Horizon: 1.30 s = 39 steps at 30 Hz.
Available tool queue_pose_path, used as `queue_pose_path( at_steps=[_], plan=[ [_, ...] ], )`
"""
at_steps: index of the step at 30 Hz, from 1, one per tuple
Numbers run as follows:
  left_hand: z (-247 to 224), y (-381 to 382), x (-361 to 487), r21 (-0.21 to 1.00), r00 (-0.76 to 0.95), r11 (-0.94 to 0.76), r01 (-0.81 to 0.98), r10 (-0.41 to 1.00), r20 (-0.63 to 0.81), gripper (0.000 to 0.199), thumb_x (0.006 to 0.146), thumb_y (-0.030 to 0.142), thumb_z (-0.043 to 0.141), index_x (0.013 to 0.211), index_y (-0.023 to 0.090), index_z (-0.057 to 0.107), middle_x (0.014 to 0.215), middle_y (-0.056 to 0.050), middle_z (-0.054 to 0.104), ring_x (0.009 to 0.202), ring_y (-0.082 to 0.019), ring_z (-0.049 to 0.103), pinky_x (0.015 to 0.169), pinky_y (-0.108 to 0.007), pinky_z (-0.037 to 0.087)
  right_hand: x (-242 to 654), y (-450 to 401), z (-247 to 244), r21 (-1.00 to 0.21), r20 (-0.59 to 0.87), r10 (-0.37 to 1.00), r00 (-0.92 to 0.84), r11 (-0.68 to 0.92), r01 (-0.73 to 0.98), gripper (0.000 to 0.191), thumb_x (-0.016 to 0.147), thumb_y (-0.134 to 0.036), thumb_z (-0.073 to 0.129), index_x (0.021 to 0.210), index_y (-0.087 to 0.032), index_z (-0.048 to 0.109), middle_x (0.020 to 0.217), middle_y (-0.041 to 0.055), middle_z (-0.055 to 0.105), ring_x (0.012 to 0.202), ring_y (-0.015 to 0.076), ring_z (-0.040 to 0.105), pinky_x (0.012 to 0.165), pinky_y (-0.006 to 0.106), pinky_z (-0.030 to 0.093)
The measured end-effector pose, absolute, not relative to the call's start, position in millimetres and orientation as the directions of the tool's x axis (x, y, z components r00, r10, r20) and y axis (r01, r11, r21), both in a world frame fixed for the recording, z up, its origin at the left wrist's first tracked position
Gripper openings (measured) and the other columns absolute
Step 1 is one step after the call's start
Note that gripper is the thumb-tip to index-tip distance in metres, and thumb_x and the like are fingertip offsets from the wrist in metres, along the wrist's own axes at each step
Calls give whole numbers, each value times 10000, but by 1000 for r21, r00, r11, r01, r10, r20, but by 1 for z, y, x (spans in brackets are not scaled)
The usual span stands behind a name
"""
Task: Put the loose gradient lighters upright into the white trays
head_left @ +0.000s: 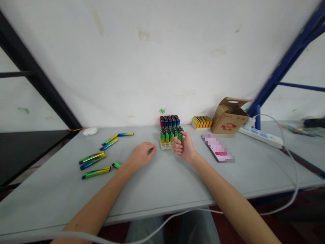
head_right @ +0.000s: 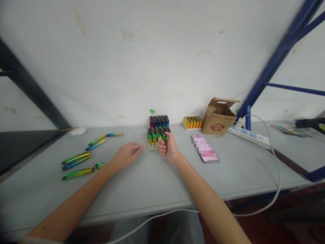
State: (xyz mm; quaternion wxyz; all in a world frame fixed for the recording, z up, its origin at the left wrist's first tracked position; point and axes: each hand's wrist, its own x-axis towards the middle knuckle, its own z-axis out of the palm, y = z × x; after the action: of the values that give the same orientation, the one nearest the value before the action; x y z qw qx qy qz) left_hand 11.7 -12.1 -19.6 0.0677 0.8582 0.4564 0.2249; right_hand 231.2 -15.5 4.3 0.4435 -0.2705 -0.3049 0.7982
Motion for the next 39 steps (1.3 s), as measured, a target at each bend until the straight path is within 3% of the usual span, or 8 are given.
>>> queue_pose_path(
  at_steps=[13, 28, 34, 39],
  plan=[
    [-21, -12, 14, 310, 486, -576, 756, 812, 324, 321, 925, 296, 413, 865, 193, 711, 921, -86, 741, 896, -225, 658, 865, -348, 503, 229, -16, 7, -697, -178, 902, -394, -398, -597, 404, 885, -478, 324, 572, -225, 289, 432, -102, 190, 380, 76, 69, 332, 172, 127],
    [-23, -13, 15, 300, 500, -585, 753, 806, 318, 301, 927, 278, 421, 880, 197, 707, 920, -79, 737, 908, -231, 649, 874, -354, 492, 228, -14, 0, -720, -149, 876, -459, -415, -557, 420, 848, -553, 391, 593, -232, 301, 440, -103, 203, 385, 73, 82, 337, 183, 138],
    [-25, -12, 15, 330, 496, -589, 737, 804, 328, 305, 934, 290, 414, 933, 183, 700, 965, -86, 729, 946, -238, 646, 911, -376, 492, 233, -18, 9, -794, -44, 915, -402, -276, -542, 370, 834, -551, 400, 723, -206, 473, 485, -72, 341, 385, 82, 245, 386, 191, 209],
    [-28, -13, 15, 354, 475, -598, 719, 795, 377, 313, 928, 310, 445, 1098, 170, 668, 1090, -104, 691, 1034, -240, 624, 969, -380, 479, 241, -13, 12, -843, 86, 967, -241, -58, -535, 197, 784, -393, 518, 851, -208, 524, 601, -40, 492, 485, 110, 433, 454, 211, 322]
  ],
)
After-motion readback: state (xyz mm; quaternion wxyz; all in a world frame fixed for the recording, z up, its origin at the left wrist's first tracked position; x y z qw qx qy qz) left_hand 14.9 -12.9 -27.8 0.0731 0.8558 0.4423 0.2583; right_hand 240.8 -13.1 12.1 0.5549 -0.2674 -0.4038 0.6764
